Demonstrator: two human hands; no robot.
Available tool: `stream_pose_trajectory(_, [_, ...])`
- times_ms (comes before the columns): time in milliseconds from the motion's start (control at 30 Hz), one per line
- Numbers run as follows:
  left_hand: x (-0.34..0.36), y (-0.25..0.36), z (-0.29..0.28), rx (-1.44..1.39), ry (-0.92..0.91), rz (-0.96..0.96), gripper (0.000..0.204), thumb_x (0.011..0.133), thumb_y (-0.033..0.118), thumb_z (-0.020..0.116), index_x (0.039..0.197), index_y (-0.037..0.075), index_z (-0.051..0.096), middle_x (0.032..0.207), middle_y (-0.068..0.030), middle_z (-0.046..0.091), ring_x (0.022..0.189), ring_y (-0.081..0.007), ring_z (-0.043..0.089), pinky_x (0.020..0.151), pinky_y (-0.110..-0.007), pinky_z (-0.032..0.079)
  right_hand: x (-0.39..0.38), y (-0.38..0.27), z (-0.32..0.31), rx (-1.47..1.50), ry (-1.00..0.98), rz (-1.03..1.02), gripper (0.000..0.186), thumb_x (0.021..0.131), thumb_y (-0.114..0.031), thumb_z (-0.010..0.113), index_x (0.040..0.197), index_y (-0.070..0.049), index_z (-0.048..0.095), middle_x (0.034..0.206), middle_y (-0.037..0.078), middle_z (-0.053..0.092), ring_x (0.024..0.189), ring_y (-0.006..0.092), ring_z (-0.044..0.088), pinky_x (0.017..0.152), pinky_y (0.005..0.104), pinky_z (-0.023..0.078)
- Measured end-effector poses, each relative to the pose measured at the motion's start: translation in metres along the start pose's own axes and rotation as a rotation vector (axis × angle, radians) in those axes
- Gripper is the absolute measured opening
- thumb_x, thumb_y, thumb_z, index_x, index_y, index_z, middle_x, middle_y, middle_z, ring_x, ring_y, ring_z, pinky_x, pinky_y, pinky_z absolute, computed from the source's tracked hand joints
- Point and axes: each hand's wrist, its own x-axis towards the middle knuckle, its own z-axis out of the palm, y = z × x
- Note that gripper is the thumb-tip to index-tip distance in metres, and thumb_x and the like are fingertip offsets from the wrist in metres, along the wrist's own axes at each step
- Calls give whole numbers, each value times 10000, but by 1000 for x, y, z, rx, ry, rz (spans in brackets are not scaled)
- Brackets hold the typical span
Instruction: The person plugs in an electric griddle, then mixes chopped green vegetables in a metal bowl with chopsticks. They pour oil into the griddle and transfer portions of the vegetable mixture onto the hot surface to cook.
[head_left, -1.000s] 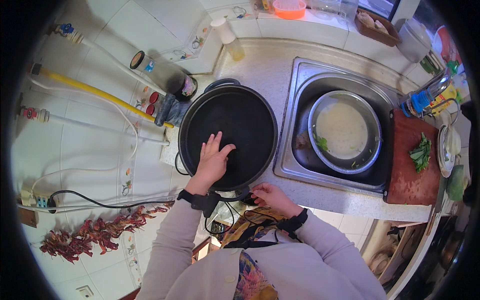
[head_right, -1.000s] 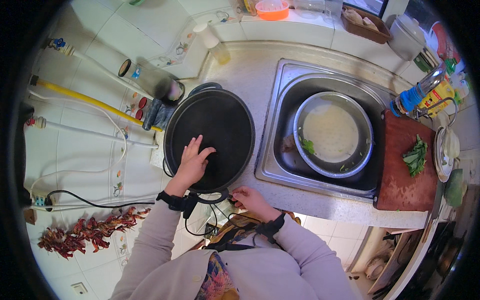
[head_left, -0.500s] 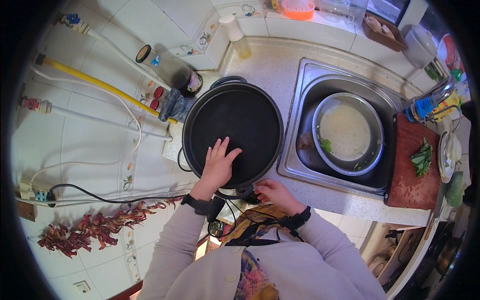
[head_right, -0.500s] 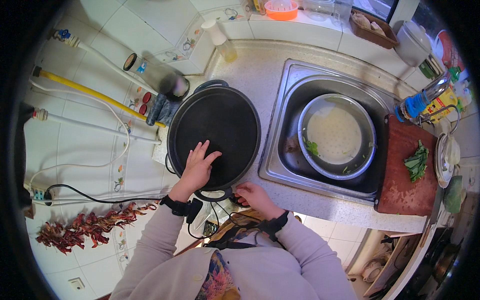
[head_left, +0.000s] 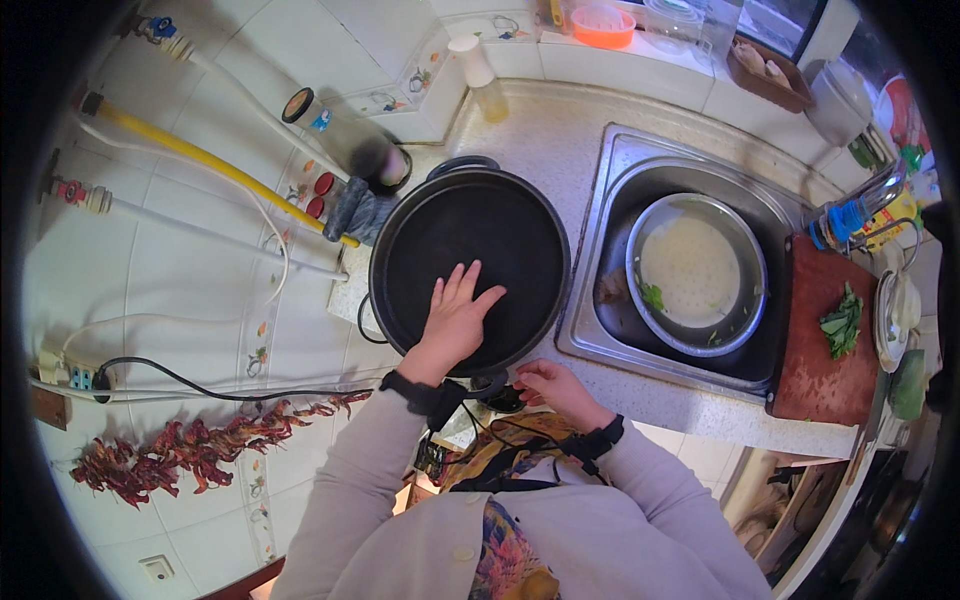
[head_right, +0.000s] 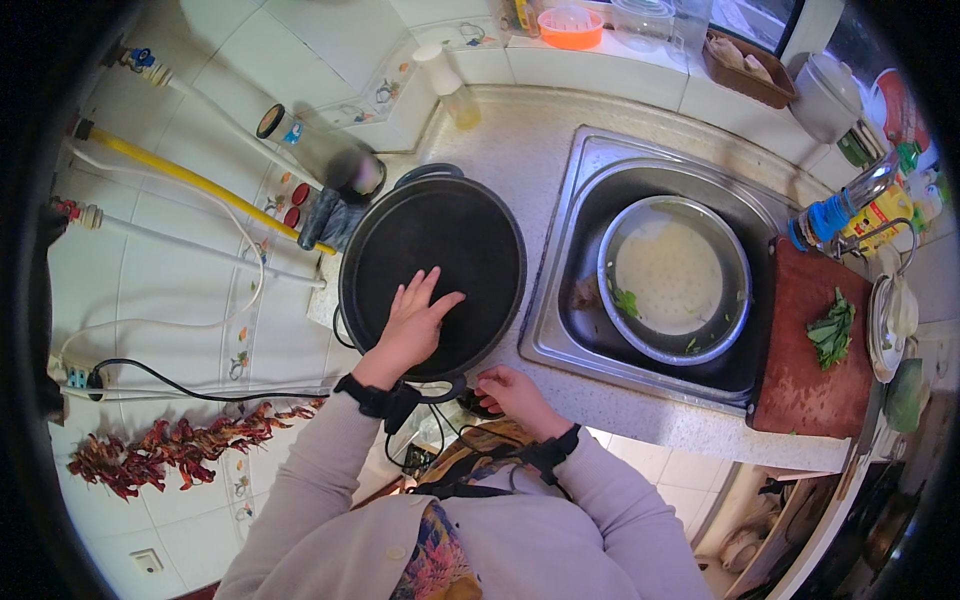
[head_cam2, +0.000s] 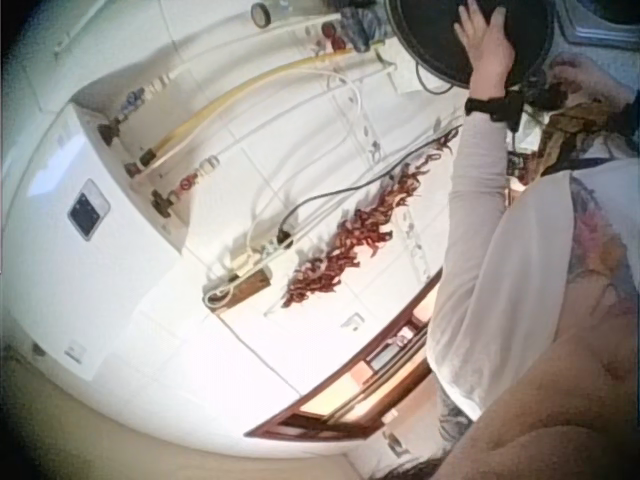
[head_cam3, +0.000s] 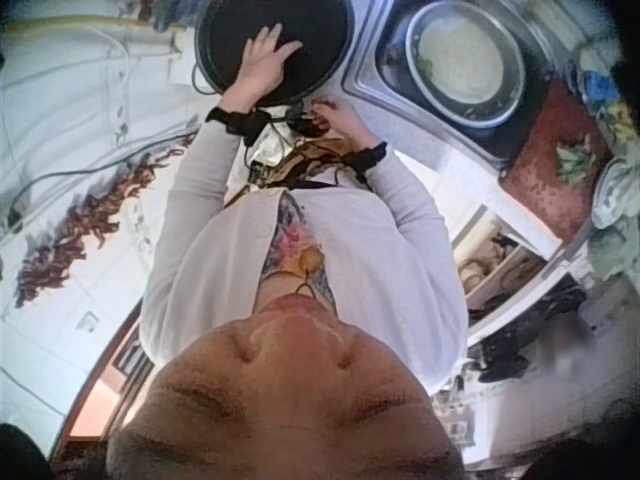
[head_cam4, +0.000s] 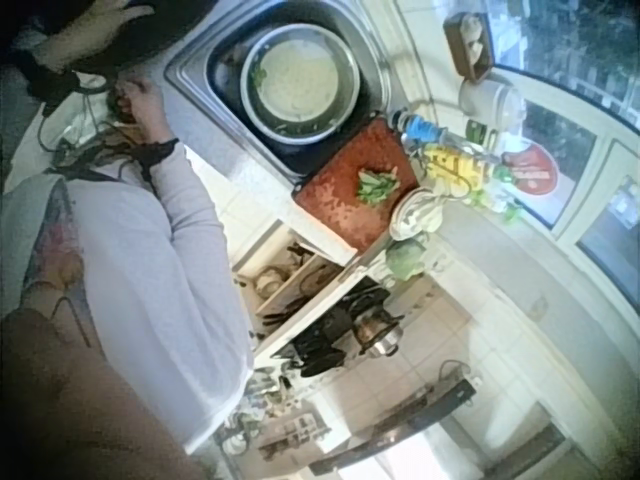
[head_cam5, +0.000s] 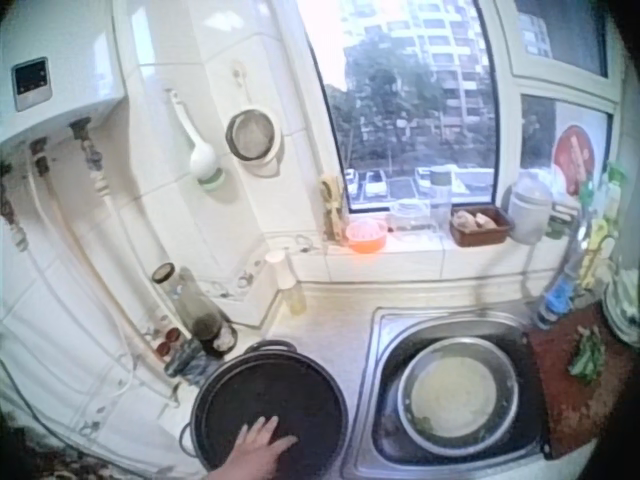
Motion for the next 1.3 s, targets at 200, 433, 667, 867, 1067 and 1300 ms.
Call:
stream_pose_trajectory(200, [19,6,-1,-20,-21,-11,536,774,-17,490,1240,244,538,1457,-152,279,1366,-345,222,1097,-512,178,1,-1,2,-52,-10,17,270,923,-207,518,1103,-8,549,953,82,633,781,143,597,698,268,499])
stream_pose_trajectory(433, [13,9,-2,12,-58,-8,549,781,-17,485,1259,251,520,1458,-154,277,1369,-345,215,1100,-516,167,-6,4,1,-20,-3,37,284,923,-210,518,1128,-15,545,965,76,631,795,143,597,701,263,495])
stream_pose_trajectory(667, [12,4,-1,17,-58,9,560,773,-27,485,1260,249,513,1448,-156,294,1369,-343,216,1096,-522,171,-10,8,-2,4,0,21,284,924,-213,518,1139,-29,543,969,73,631,780,141,589,691,258,488])
stream_pose_trajectory(867, [2,4,-2,27,-50,5,550,769,-29,486,1249,237,521,1445,-151,303,1366,-339,226,1097,-519,172,-13,6,-2,-17,23,32,316,931,-245,516,1156,-23,535,1011,86,630,831,141,604,746,269,492])
stream_pose_trajectory(1067, [16,6,-1,13,-38,13,517,773,-29,485,1222,222,536,1442,-150,307,1363,-342,234,1099,-511,176,-11,9,0,-19,28,42,309,928,-244,522,1145,-25,545,1013,84,631,833,141,603,753,271,492])
stream_pose_trajectory(1300, [-23,-43,-13,-77,7,-145,285,771,21,569,1039,116,545,1412,-181,343,1338,-355,279,1086,-505,227,-11,11,-4,30,45,9,283,922,-216,519,1140,-36,547,988,72,627,798,147,595,703,273,492])
